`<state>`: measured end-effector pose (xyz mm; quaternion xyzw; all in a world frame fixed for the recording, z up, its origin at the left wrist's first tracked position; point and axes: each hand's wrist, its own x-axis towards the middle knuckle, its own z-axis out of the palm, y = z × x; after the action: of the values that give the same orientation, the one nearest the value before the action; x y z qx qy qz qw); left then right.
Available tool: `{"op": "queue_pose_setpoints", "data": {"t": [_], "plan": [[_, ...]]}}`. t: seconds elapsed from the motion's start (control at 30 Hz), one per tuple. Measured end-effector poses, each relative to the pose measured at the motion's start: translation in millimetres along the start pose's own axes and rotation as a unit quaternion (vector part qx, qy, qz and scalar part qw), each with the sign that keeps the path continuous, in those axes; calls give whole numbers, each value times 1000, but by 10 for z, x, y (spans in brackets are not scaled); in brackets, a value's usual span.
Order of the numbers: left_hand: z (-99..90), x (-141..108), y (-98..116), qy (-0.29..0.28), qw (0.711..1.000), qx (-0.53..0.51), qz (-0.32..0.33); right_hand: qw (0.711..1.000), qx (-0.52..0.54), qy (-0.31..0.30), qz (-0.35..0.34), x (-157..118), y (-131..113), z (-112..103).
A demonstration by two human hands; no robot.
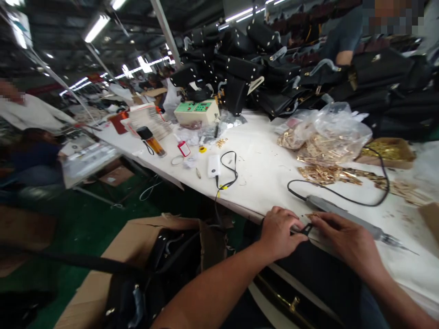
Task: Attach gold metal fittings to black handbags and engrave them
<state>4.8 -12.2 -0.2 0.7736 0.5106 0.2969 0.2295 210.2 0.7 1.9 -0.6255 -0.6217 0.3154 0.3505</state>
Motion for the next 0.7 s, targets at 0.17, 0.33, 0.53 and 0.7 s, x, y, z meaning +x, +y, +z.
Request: {"op": "queue_pose_setpoints", "data": {"t": [0.17, 0.33, 0.53, 0.7], "plan": [[-57, -19, 88, 8, 1000, -11, 3, 997, 58, -36, 25, -71, -165, -59], [-74, 32, 75, 14, 999, -31, -10, 989, 104, -102, 8, -121, -238, -78], [-68, 49, 71, 21, 999, -28, -9, 990, 63, -119, -41, -172, -275, -143], [-71, 53, 72, 21, 999, -27, -10, 992, 62, -99, -41, -176, -238, -89]]}}
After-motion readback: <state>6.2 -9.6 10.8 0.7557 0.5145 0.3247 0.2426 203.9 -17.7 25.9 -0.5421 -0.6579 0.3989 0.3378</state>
